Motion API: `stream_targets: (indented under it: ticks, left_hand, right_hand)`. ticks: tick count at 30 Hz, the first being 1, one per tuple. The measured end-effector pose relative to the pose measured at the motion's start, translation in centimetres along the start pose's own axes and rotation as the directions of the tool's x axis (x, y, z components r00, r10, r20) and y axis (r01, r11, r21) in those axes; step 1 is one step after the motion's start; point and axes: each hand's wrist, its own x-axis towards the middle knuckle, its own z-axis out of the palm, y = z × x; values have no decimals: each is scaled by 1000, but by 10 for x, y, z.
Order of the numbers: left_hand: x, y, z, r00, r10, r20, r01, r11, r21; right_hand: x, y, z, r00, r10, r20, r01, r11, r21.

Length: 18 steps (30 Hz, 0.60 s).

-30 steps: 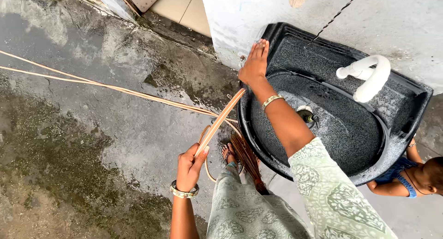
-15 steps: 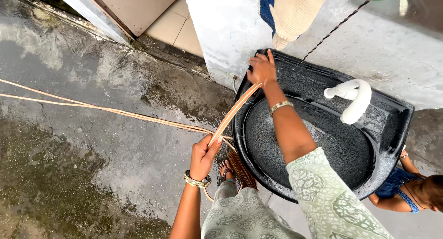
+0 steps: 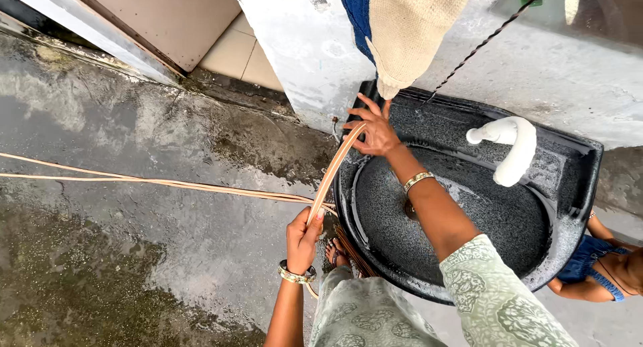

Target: The person washes a broom and a plastic pipe with water from a hose on a concrete surface, then rinses hands and a small container at an outdoor sink.

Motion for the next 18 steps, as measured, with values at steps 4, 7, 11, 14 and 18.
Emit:
stream_targets:
  ticks: [4, 7, 11, 14, 18]
  left_hand:
    - [11, 10, 15, 1000, 12, 16, -13, 998, 55]
    - [16, 21, 28, 998, 14, 65, -18, 997, 76]
    - [12, 21, 38, 992, 74, 100, -88, 986, 141]
    - [10, 19, 32, 994, 58, 88, -72, 983, 170]
    - [-1, 10, 19, 998, 28, 54, -34, 992, 125]
  right_hand:
    - [0, 49, 11, 978, -90, -190, 110, 989, 97]
    - [-27, 74, 11, 938, 86, -336, -7, 973, 229]
    - [-68, 47, -1, 778, 613, -135, -603, 790, 114]
    - [-33, 9, 10, 589, 808, 4, -769, 559, 310]
    - [-5, 0, 73, 690, 700, -184, -648, 711, 275]
